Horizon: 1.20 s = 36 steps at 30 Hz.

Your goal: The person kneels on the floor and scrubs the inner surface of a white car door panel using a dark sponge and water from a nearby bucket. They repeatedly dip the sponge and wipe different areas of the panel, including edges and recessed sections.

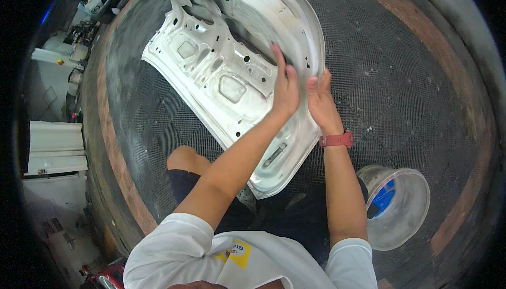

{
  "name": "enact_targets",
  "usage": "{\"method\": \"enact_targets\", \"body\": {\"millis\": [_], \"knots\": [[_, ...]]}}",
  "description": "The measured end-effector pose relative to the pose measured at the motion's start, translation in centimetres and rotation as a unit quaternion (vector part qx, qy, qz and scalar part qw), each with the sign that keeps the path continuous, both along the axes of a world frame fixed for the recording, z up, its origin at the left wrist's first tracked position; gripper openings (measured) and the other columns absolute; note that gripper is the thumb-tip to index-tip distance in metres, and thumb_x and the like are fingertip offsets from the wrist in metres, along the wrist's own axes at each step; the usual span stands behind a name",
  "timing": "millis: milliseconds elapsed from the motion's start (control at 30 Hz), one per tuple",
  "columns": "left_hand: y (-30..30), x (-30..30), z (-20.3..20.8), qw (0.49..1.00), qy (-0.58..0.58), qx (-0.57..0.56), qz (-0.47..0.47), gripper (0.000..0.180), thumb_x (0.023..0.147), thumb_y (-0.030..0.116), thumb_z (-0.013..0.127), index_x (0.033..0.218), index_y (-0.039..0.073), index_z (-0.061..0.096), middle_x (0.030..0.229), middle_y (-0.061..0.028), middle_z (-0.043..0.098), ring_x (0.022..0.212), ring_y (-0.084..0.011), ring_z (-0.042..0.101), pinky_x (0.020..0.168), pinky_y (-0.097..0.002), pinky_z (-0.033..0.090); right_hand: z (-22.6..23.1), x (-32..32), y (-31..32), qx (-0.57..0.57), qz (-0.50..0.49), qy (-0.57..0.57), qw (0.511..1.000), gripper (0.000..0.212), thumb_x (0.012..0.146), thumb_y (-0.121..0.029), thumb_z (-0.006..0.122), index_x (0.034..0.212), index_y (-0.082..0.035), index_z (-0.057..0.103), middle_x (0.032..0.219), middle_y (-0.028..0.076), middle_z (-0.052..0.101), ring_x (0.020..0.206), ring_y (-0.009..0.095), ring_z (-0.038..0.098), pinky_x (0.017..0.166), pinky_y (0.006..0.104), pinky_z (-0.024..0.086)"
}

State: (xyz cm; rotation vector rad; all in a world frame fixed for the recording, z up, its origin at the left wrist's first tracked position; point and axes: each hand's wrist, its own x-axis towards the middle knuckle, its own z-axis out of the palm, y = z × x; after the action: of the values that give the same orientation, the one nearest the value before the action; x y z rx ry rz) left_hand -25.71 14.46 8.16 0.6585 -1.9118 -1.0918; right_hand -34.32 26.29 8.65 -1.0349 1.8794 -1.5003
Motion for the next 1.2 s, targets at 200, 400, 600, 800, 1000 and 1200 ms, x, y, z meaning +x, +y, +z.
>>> {"method": "enact_targets", "body": {"millis": [200, 400, 600, 800, 1000, 1200], "knots": [[-1.8, -3.1, 6.0, 0.994, 0.096, 0.040, 0.031, 0.078, 0.120, 0.048, 0.025, 0.173, -0.002, -0.002, 0.181, -0.0274, -0.006, 0.169, -0.0431, -0.005, 0.137, -0.0495, 0.002, 1.8, -0.1, 0.1, -0.013, 0.023, 0.015, 1.000, 0.094, 0.111, -0.074, 0.022, 0.169, 0.001, 0.021, 0.166, 0.026, 0.040, 0.159, 0.038, 0.035, 0.131, 0.0432, 0.024], [-0.3, -3.2, 5.2, 0.993, 0.092, 0.037, 0.058, 0.082, 0.119, 0.055, 0.023, 0.174, -0.001, -0.001, 0.183, -0.0243, -0.003, 0.169, -0.0409, -0.002, 0.137, -0.0472, 0.003, 2.8, 0.4, -0.4, -0.008, 0.018, -0.014, 1.000, 0.095, 0.110, -0.076, 0.022, 0.169, -0.001, 0.023, 0.167, 0.025, 0.040, 0.158, 0.036, 0.036, 0.131, 0.0435, 0.025], [1.5, 3.8, 1.2, 0.898, 0.179, 0.401, -0.004, 0.076, 0.117, 0.060, 0.032, 0.175, 0.013, 0.017, 0.177, -0.0124, 0.029, 0.162, -0.0311, 0.028, 0.130, -0.0515, 0.030, 2.2, -0.1, 0.1, -0.008, 0.022, -0.021, 1.000, 0.097, 0.109, -0.078, 0.025, 0.168, -0.001, 0.025, 0.167, 0.027, 0.039, 0.156, 0.039, 0.040, 0.128, 0.0467, 0.030], [-2.4, 1.7, 5.6, 0.950, 0.202, 0.233, 0.040, 0.082, 0.117, 0.061, 0.030, 0.175, 0.006, 0.012, 0.181, -0.0156, 0.018, 0.167, -0.0308, 0.016, 0.136, -0.0500, 0.015, 2.7, 0.2, 0.3, 0.007, 0.021, -0.034, 0.999, 0.099, 0.109, -0.079, 0.025, 0.169, 0.000, 0.024, 0.166, 0.027, 0.042, 0.156, 0.040, 0.040, 0.128, 0.0465, 0.030], [2.4, -1.8, 1.6, 0.991, -0.003, 0.122, 0.053, 0.080, 0.119, 0.044, 0.029, 0.171, -0.010, -0.001, 0.181, -0.0296, -0.003, 0.169, -0.0401, -0.002, 0.138, -0.0458, 0.002, 1.6, 0.2, -0.1, -0.008, 0.005, -0.002, 1.000, 0.096, 0.108, -0.080, 0.024, 0.165, -0.003, 0.030, 0.162, 0.024, 0.047, 0.154, 0.038, 0.043, 0.128, 0.0457, 0.030], [-1.1, -2.3, 0.5, 0.985, -0.024, 0.139, 0.104, 0.081, 0.118, 0.048, 0.027, 0.172, -0.007, 0.000, 0.182, -0.0276, -0.001, 0.170, -0.0381, -0.001, 0.136, -0.0536, 0.001, 1.9, 0.1, 0.1, -0.027, 0.036, -0.006, 0.999, 0.098, 0.110, -0.075, 0.030, 0.166, 0.006, 0.022, 0.166, 0.033, 0.036, 0.158, 0.045, 0.034, 0.130, 0.0478, 0.028]]}}
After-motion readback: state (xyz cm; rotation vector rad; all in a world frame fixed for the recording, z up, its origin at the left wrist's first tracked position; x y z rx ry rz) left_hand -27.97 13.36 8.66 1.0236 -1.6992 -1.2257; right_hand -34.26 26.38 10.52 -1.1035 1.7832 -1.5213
